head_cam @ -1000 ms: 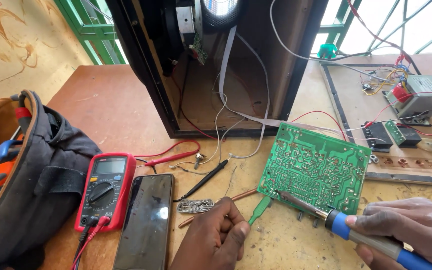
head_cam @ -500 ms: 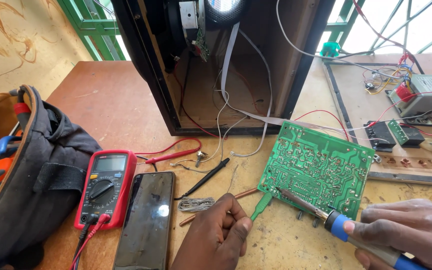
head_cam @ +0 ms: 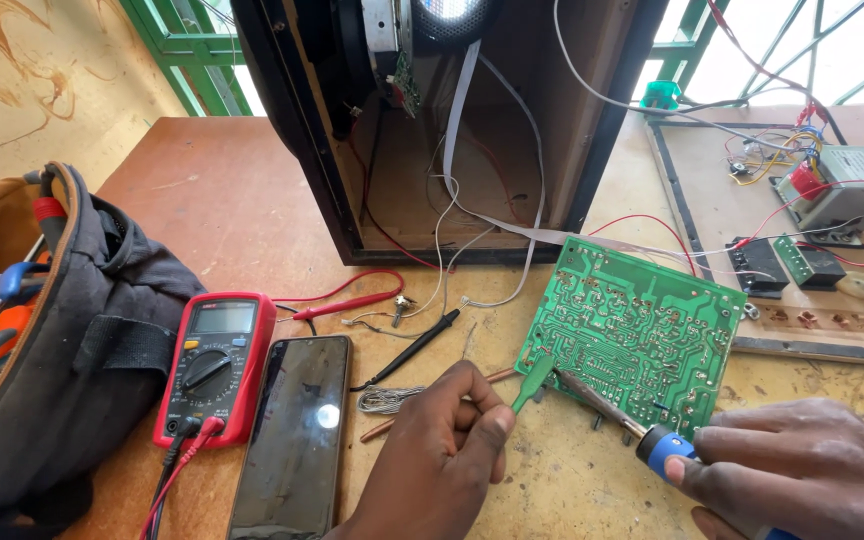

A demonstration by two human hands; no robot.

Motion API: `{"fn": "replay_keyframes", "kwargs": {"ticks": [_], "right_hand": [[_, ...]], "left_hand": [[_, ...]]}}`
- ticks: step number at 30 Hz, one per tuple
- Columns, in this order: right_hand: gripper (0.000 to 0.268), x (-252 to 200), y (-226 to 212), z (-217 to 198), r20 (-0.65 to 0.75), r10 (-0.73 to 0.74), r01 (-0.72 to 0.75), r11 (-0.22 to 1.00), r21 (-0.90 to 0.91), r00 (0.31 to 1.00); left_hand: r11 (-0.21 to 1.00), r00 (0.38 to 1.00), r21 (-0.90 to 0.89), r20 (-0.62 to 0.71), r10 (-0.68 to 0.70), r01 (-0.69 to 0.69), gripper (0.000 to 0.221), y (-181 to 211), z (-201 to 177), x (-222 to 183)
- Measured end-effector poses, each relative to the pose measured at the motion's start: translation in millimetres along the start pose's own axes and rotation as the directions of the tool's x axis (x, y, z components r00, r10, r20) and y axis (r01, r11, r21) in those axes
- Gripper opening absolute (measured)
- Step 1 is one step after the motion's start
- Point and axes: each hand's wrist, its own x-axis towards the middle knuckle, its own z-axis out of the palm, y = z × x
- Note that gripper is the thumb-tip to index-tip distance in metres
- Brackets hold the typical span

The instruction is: Soldering and reworking components on a printed circuit board using a handheld soldering iron at a repair bench.

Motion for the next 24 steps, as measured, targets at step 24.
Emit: {"fn": "replay_keyframes", "kwargs": {"ticks": [24], "right_hand": [[0.021, -8.8, -4.9, -1.9, -0.144, 0.166, -0.152, 0.983, 0.106, 0.976]], "left_hand": [[0.959, 0.994, 0.266, -0.034, 0.108, -0.095, 0.018, 1.8, 3.4, 4.4]]}}
